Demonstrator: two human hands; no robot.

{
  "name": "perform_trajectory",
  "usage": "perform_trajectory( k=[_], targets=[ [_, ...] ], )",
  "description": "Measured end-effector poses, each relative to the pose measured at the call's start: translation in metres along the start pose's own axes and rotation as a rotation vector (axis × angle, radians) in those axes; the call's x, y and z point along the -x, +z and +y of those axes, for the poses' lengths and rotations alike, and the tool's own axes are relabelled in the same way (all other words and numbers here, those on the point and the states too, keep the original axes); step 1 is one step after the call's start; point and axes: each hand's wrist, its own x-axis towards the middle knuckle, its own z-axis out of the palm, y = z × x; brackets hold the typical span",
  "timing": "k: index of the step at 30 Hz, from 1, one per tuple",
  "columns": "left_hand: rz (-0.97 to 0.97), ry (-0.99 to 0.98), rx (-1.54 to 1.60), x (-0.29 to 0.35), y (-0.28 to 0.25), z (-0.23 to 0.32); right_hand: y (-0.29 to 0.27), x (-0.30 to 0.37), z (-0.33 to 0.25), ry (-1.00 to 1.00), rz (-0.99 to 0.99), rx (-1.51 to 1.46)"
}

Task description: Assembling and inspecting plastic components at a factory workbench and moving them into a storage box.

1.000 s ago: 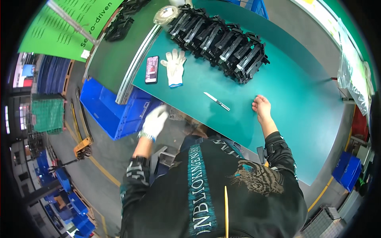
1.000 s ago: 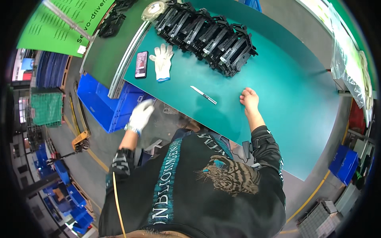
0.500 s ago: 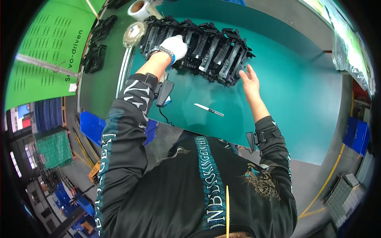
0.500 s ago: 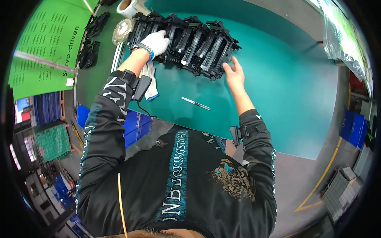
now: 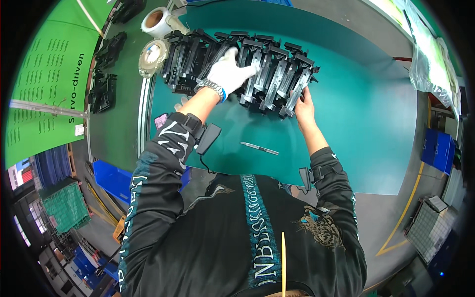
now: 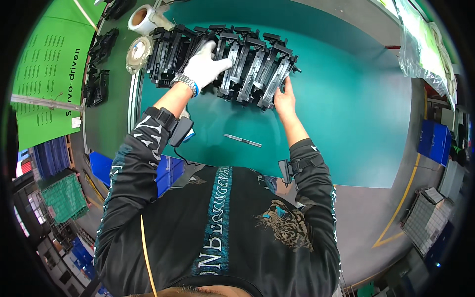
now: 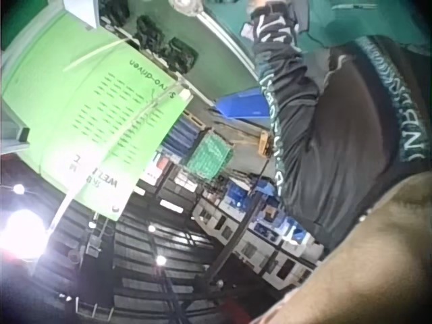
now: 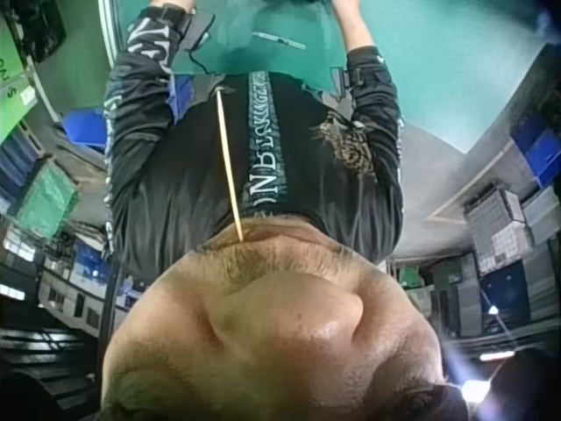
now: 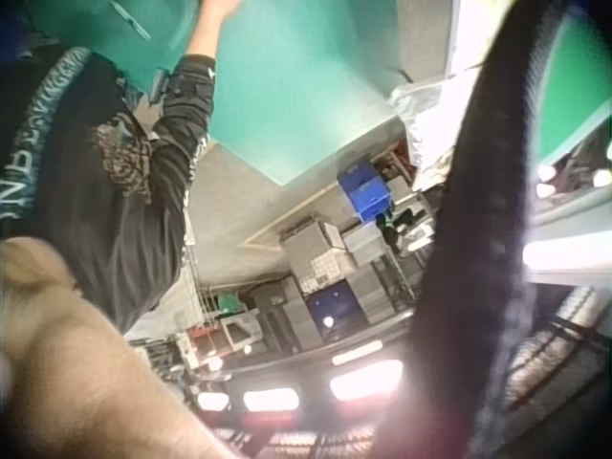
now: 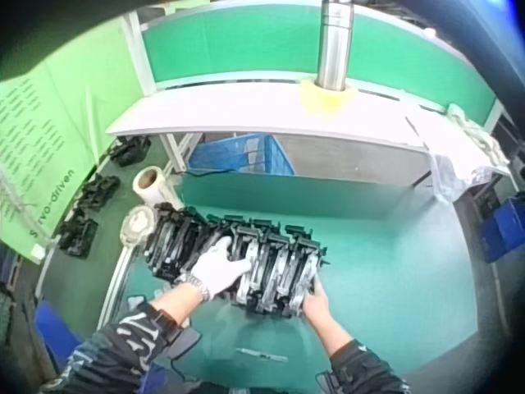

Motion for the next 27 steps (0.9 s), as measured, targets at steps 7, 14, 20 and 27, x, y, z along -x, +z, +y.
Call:
perform_trajectory(
  k=[7, 14, 20, 27],
  targets=[
    [-0.009, 0.046, -0.171, -0.01, -0.009, -0.01, 0.004, 0.004, -0.027, 0.076, -0.007, 0.039],
    [0.001, 0.024, -0.152, -0.009, -0.013, -0.002, 0.008, 0.007, -0.033, 0.105, 0.007, 0.091],
    [0.034, 0.084, -0.242, -0.012, -0.019, -0.011, 0.011, 0.014, -0.054, 0.168, -0.032, -0.042],
    [0.178, -0.013, -0.293, -0.029, -0.045, -0.051, 0.008, 0.002, -0.026, 0.089, 0.029, -0.002]
  ],
)
